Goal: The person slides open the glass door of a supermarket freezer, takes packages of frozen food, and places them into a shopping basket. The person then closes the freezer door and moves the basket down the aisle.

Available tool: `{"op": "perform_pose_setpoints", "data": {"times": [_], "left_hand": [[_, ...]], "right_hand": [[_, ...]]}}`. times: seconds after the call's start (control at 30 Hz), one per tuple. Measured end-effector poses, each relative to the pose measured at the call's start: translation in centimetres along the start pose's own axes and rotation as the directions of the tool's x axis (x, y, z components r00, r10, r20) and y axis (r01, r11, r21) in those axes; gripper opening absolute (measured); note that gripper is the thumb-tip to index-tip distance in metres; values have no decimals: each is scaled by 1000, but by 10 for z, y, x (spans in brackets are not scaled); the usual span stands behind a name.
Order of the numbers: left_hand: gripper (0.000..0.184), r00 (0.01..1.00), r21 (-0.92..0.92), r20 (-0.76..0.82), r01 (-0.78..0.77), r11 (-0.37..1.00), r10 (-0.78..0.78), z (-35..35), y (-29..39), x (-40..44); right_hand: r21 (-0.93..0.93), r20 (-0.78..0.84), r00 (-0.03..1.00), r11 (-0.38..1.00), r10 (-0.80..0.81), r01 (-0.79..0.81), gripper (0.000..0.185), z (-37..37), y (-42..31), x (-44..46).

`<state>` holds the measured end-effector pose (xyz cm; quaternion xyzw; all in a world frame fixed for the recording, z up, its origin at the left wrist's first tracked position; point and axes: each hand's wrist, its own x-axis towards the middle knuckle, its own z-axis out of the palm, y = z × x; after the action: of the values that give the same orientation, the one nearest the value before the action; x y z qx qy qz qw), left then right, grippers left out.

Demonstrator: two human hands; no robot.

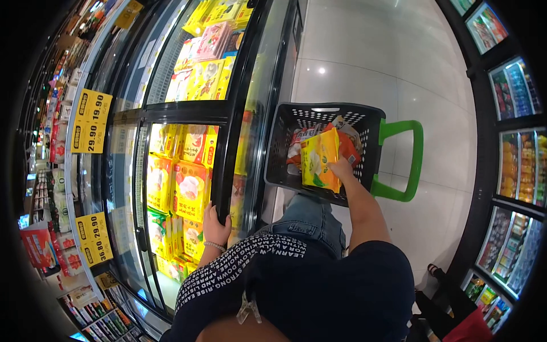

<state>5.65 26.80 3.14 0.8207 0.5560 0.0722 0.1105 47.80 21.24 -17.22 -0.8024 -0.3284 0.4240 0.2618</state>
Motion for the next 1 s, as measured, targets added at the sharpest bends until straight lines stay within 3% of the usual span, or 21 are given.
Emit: {"op": "perform_pose_setpoints", "data": {"times": [0.1,0.23,0.3,0.4,0.53,0.7,0.77,0.83,0.87,0.9,0.93,1.0], "left_hand": [[48,1000,-3,-11,0,1000,0,0,0,0],[47,1000,11,-8,0,1000,0,-4,5,2],[46,1000,-2,-4,10,1000,-11,-5,5,2],[46,1000,-3,-11,7,1000,-7,-4,4,2],[45,999,-14,-6,31,999,-31,-8,7,2],[44,998,-71,-23,50,996,-51,-14,9,4],[43,997,-95,-53,51,994,-56,-19,8,2],[42,994,-135,-97,32,990,-45,-21,6,0],[41,993,-165,-112,15,986,-34,-22,5,0],[42,995,-175,-90,18,984,-34,-21,3,-2],[42,997,-187,-66,15,982,-28,-20,0,-3],[42,960,-190,-279,-70,979,14,-12,-4,-16]], "right_hand": [[90,31,995,991,93,-96,65,5,-9,12],[17,-85,964,968,253,-252,49,30,-15,34],[-26,-70,947,949,313,-315,42,35,-14,40],[-235,-94,936,906,340,-353,40,40,-15,48],[-296,128,992,955,15,24,30,52,-14,41],[-257,387,875,877,-291,405,24,107,-22,26],[-45,365,851,906,-376,420,19,131,-49,7],[4,334,762,809,-554,587,17,128,-116,-36],[6,284,612,639,-739,769,17,119,-156,-64],[23,316,569,606,-759,795,20,116,-182,-85],[81,287,403,441,-869,894,15,115,-202,-99],[148,230,125,161,-965,976,14,112,-245,-131]]}}
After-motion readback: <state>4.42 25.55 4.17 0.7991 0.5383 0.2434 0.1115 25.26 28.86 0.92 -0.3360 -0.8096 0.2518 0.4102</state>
